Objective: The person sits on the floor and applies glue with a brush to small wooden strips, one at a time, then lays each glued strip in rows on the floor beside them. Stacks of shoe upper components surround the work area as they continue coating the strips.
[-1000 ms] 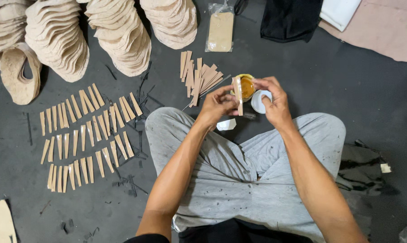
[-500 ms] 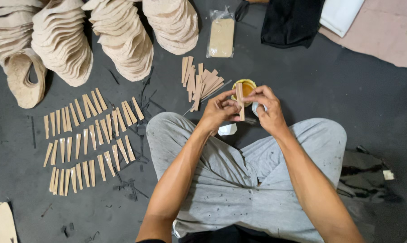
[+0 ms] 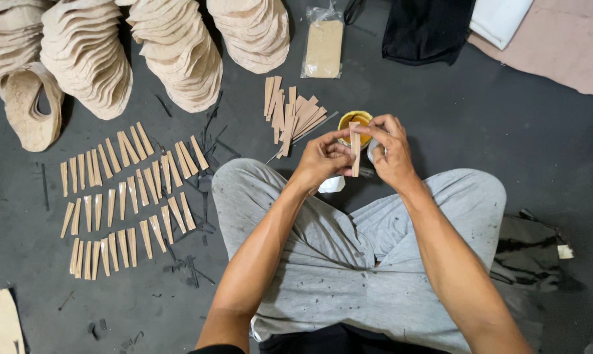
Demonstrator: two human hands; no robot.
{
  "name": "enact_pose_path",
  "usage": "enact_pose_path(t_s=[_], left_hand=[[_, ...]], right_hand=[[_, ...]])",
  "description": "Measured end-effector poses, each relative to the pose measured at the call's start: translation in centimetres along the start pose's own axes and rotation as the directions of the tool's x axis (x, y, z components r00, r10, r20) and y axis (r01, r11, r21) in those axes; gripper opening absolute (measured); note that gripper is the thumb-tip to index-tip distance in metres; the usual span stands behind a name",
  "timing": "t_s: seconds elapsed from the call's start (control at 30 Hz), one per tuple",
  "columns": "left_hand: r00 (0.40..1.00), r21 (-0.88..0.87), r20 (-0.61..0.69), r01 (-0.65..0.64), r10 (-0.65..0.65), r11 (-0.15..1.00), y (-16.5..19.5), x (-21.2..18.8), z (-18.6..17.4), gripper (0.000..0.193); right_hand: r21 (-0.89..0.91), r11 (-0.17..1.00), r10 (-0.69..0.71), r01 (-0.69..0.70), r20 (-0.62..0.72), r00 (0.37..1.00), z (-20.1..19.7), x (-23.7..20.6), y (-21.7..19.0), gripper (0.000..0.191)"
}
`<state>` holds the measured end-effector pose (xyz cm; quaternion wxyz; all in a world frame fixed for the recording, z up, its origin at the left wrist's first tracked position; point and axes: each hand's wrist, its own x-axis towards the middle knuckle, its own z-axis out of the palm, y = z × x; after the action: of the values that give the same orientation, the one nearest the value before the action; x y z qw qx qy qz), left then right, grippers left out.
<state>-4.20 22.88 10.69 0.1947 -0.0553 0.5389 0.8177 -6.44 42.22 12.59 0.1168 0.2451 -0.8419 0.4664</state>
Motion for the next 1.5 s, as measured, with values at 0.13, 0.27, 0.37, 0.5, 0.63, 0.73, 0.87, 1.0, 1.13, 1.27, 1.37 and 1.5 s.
enact_pose_path(t_s=[0.13, 0.27, 0.37, 0.5, 0.63, 0.73, 0.87, 1.0, 1.13, 1.27, 1.37, 1.5], left_hand=[[0.998, -0.004, -0.041, -0.041, 0.040, 0.999, -0.2, 0.3, -0.6, 0.060], [0.996, -0.027, -0.081, -0.023, 0.021, 0.999, -0.2, 0.6, -1.1, 0.056], [0.994, -0.026, -0.087, -0.075, 0.072, 0.997, -0.2, 0.7, -1.5, 0.052], [0.989, -0.044, -0.111, -0.102, 0.097, 0.994, -0.3, 0.8, -1.8, 0.049], [0.987, -0.024, -0.109, -0.123, 0.119, 0.992, -0.4, 0.7, -1.8, 0.046], [0.990, -0.020, -0.076, -0.121, 0.119, 0.992, -0.6, 0.7, -1.5, 0.045], [0.988, -0.042, -0.145, -0.062, 0.055, 0.997, -0.8, 0.9, -1.4, 0.043], [0.979, -0.051, -0.180, -0.108, 0.098, 0.993, -1.0, 1.2, -1.9, 0.042], [0.975, -0.127, -0.188, -0.147, 0.122, 0.981, -1.3, 1.3, -2.3, 0.041], [0.938, -0.211, -0.320, -0.209, 0.134, 0.955, -1.2, 1.5, -2.8, 0.039], [0.937, -0.115, -0.304, -0.217, 0.174, 0.969, -1.2, 1.7, -3.0, 0.041], [0.956, -0.152, -0.246, -0.200, 0.159, 0.968, -1.6, 1.6, -2.8, 0.042]], right_hand=[[-0.067, 0.996, -0.056, 0.058, 0.033, 0.998, -0.3, -0.3, -0.5, 0.059], [-0.091, 0.991, -0.096, 0.099, 0.039, 0.995, -0.6, -0.6, -1.0, 0.057], [-0.113, 0.980, -0.159, 0.161, 0.033, 0.987, -0.7, -0.6, -1.3, 0.051], [-0.134, 0.962, -0.237, 0.237, 0.019, 0.971, -0.8, -0.5, -1.7, 0.046], [-0.166, 0.954, -0.252, 0.250, 0.008, 0.968, -0.8, -0.5, -2.1, 0.044], [-0.264, 0.938, -0.227, 0.226, 0.027, 0.974, -0.6, -0.4, -2.3, 0.052], [-0.276, 0.936, -0.211, 0.218, 0.057, 0.976, -0.6, -0.2, -2.4, 0.056], [-0.199, 0.941, -0.273, 0.274, 0.032, 0.961, -0.7, -0.2, -2.6, 0.049], [-0.192, 0.927, -0.323, 0.321, 0.023, 0.946, -0.8, -0.2, -2.6, 0.053], [-0.149, 0.932, -0.331, 0.332, 0.027, 0.943, -0.7, -0.5, -2.6, 0.048], [-0.166, 0.949, -0.276, 0.267, -0.032, 0.961, -0.3, -0.7, -2.8, 0.051], [-0.333, 0.887, -0.331, 0.321, 0.027, 0.943, -0.3, -0.6, -2.7, 0.055]])
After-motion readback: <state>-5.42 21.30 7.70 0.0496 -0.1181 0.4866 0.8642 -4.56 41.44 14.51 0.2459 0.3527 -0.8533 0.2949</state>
